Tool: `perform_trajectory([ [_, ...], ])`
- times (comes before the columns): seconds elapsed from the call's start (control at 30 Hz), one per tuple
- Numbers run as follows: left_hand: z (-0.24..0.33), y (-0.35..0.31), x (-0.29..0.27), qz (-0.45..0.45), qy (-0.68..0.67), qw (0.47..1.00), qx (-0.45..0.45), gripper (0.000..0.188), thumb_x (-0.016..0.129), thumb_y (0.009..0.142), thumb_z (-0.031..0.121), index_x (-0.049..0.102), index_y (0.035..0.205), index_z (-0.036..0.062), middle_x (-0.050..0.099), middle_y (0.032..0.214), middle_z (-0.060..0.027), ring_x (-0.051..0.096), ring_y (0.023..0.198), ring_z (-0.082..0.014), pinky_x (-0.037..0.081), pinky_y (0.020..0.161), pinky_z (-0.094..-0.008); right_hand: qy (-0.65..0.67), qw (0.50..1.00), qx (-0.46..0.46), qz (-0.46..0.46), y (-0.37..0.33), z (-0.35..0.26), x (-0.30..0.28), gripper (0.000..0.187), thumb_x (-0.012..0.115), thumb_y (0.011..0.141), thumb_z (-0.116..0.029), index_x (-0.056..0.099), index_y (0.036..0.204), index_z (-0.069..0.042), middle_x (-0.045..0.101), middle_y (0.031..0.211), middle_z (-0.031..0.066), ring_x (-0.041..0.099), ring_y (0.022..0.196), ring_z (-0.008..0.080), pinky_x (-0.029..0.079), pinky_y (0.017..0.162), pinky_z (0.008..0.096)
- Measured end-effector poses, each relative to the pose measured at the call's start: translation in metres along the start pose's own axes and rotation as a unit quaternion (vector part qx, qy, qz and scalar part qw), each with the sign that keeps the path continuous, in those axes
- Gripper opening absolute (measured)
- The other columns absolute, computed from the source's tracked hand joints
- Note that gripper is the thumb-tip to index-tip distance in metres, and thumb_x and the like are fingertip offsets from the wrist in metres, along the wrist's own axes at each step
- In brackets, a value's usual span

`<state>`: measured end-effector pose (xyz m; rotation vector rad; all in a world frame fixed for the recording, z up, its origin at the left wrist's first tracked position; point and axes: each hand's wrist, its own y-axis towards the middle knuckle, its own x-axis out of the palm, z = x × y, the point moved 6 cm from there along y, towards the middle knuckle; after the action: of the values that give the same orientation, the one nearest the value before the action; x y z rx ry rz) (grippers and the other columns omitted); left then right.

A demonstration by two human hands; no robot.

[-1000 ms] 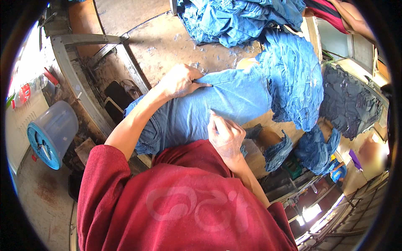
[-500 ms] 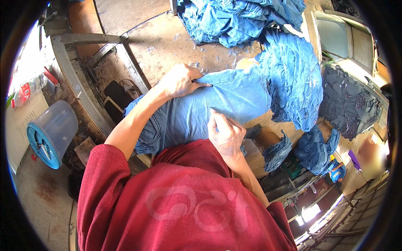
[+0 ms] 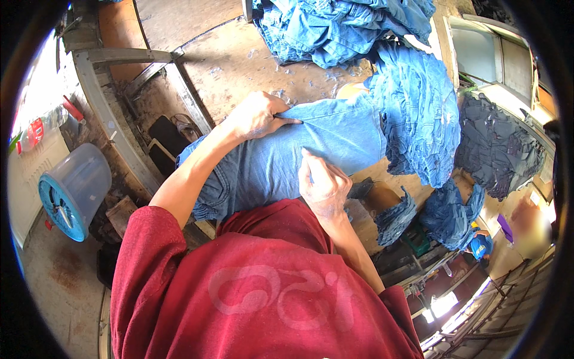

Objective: The person repeatedly scrapes the surface of denim jeans with a small metal tool, then folds and sets them aside. The person handles multiple jeans one at a time, scraping seams and fabric, then folding each pair after treatment.

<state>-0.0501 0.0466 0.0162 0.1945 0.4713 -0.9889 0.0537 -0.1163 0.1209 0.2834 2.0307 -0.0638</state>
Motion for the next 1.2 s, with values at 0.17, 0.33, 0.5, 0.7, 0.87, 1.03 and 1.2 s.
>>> perform_trajectory([
  [0.17,-0.001,-0.001,0.001,0.004,0.004,1.000,-0.002,0.041,0.083,0.090,0.043,0.075,0.079,0.0049,0.070,0.075,-0.0155,0.070,0.073,-0.0381,0.056,0.070,-0.0467,-0.019,1.000,-0.014,0.003,0.003,0.001,0.002,0.016,0.079,0.087,-0.007,0.079,0.103,-0.011,0.063,0.062,0.0021,0.063,0.051,0.0225,0.051,0.053,0.0350],
  [0.33,-0.001,0.000,0.001,0.007,-0.004,1.000,0.002,0.040,0.083,0.090,0.043,0.075,0.079,0.0048,0.070,0.075,-0.0161,0.070,0.073,-0.0384,0.056,0.069,-0.0466,0.003,1.000,-0.011,0.002,0.003,-0.001,-0.005,0.016,0.078,0.087,-0.007,0.079,0.103,-0.011,0.065,0.062,0.0020,0.065,0.053,0.0219,0.052,0.055,0.0348],
  [0.5,-0.001,0.000,0.001,0.007,-0.010,1.000,0.007,0.041,0.083,0.090,0.043,0.075,0.079,0.0050,0.070,0.074,-0.0160,0.071,0.073,-0.0386,0.056,0.069,-0.0467,-0.009,1.000,-0.002,-0.020,0.006,-0.002,-0.005,0.013,0.080,0.088,-0.004,0.079,0.100,-0.009,0.069,0.066,0.0050,0.068,0.055,0.0234,0.052,0.054,0.0358],
  [0.7,-0.003,0.000,0.002,-0.006,0.018,1.000,0.011,0.043,0.081,0.091,0.046,0.075,0.080,0.0045,0.070,0.076,-0.0162,0.071,0.074,-0.0391,0.056,0.069,-0.0469,0.014,1.000,0.001,-0.012,0.012,-0.011,-0.001,0.020,0.076,0.088,-0.007,0.078,0.108,-0.011,0.066,0.064,0.0012,0.065,0.055,0.0206,0.052,0.056,0.0345],
  [0.87,-0.001,0.000,0.000,0.005,0.014,1.000,0.020,0.044,0.081,0.091,0.047,0.075,0.080,0.0041,0.071,0.078,-0.0168,0.071,0.074,-0.0394,0.056,0.069,-0.0478,-0.027,0.999,-0.027,-0.010,0.018,-0.017,0.013,0.015,0.079,0.090,-0.008,0.079,0.105,-0.011,0.066,0.063,0.0034,0.064,0.052,0.0216,0.050,0.053,0.0354],
  [1.03,-0.001,0.001,0.001,0.000,0.026,1.000,0.017,0.043,0.082,0.091,0.045,0.075,0.080,0.0035,0.072,0.079,-0.0167,0.071,0.075,-0.0399,0.057,0.070,-0.0476,-0.054,0.998,-0.026,-0.015,-0.012,-0.019,0.005,0.022,0.079,0.089,-0.009,0.081,0.111,-0.012,0.065,0.062,0.0033,0.061,0.051,0.0218,0.049,0.053,0.0350],
  [1.2,0.003,0.001,-0.001,0.011,0.038,0.999,0.025,0.041,0.082,0.090,0.043,0.076,0.081,0.0035,0.072,0.078,-0.0165,0.072,0.076,-0.0389,0.058,0.071,-0.0467,-0.015,0.999,-0.019,0.026,-0.036,-0.017,-0.006,0.026,0.082,0.084,-0.003,0.081,0.109,-0.006,0.072,0.070,0.0062,0.068,0.057,0.0217,0.053,0.056,0.0337],
])
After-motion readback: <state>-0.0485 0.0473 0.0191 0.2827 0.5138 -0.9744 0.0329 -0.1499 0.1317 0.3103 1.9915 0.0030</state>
